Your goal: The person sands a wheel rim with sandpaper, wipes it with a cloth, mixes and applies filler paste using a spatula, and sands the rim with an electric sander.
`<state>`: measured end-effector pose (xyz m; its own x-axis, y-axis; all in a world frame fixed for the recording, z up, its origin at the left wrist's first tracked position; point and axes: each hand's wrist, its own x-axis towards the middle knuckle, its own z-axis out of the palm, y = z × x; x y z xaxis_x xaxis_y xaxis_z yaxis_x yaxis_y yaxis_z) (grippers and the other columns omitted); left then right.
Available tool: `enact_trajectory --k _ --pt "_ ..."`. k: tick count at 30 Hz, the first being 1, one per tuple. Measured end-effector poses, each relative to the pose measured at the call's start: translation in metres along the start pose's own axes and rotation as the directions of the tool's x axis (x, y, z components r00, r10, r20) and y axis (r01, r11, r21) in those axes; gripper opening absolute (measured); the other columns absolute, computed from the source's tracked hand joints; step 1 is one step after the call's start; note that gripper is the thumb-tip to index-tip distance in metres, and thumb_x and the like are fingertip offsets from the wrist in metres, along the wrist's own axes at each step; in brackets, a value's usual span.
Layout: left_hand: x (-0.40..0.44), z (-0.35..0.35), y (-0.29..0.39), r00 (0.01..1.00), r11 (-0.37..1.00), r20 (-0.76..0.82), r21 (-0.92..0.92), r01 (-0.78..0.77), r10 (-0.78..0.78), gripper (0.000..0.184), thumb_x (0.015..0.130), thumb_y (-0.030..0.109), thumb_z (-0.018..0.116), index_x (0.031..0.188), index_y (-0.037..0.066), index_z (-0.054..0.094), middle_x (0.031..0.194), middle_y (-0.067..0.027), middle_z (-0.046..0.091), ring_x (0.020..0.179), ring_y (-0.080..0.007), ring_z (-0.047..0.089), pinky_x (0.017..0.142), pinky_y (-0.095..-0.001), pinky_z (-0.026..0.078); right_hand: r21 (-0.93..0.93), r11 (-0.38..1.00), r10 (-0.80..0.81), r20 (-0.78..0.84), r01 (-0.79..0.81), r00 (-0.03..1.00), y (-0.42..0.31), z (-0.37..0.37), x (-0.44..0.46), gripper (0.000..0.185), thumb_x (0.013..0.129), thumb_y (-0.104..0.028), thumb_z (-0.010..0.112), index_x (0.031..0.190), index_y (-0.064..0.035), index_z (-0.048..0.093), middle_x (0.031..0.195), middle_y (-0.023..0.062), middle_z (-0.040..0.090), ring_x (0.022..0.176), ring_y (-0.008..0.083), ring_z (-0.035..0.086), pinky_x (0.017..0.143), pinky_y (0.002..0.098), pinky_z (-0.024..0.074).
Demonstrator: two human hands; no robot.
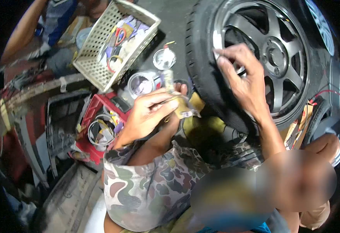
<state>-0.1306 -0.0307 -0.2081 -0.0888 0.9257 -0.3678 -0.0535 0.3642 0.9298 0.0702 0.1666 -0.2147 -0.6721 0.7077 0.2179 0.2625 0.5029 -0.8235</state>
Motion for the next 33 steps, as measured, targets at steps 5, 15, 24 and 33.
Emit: enact_trajectory --k 5,15,24,33 --pt "-0.004 0.012 -0.003 0.991 0.990 0.053 0.057 -0.127 0.124 0.017 0.096 0.008 0.072 0.106 -0.006 0.071 0.094 -0.0077 0.069 0.084 -0.0129 0.061 0.075 -0.0255 0.049 0.437 0.776 0.248 0.450 -0.454 0.858 -0.033 0.046 -0.025 0.017 0.098 -0.010 0.071 0.107 0.0034 0.074 0.091 0.0013 0.063 0.082 0.0062 0.055 0.073 0.0232 0.0438" --pt "-0.070 -0.062 -0.096 0.965 0.783 -0.103 0.567 0.257 -0.242 0.025 0.099 0.015 0.059 0.111 -0.003 0.071 0.115 -0.0236 0.066 0.113 -0.0382 0.062 0.101 -0.0431 0.047 0.484 0.708 0.297 0.458 -0.515 0.838 -0.028 0.085 -0.036 0.023 0.110 -0.020 0.054 0.108 0.0012 0.063 0.106 0.0073 0.072 0.092 0.0118 0.065 0.087 0.0302 0.0538" --pt "-0.019 -0.021 -0.197 0.900 0.781 -0.430 0.540 0.315 -0.066 0.035 0.094 0.009 0.055 0.122 -0.006 0.068 0.140 -0.0338 0.053 0.135 -0.0499 0.047 0.116 -0.0504 0.039 0.016 0.937 0.331 0.269 -0.348 0.904 0.035 0.187 -0.039 0.031 0.096 -0.019 0.070 0.106 0.0026 0.051 0.100 0.0231 0.055 0.090 0.0423 0.058 0.084 0.0467 0.0490" --pt "-0.018 -0.068 -0.192 0.924 0.576 -0.340 0.725 0.377 -0.176 0.029 0.088 0.012 0.065 0.112 -0.001 0.075 0.137 -0.0313 0.056 0.128 -0.0459 0.054 0.110 -0.0490 0.045 -0.411 0.910 0.079 0.052 -0.051 0.996 0.112 0.266 -0.001 0.070 0.069 -0.017 0.091 0.125 0.0024 0.053 0.137 0.0227 0.054 0.130 0.0428 0.049 0.105 0.0535 0.0440"
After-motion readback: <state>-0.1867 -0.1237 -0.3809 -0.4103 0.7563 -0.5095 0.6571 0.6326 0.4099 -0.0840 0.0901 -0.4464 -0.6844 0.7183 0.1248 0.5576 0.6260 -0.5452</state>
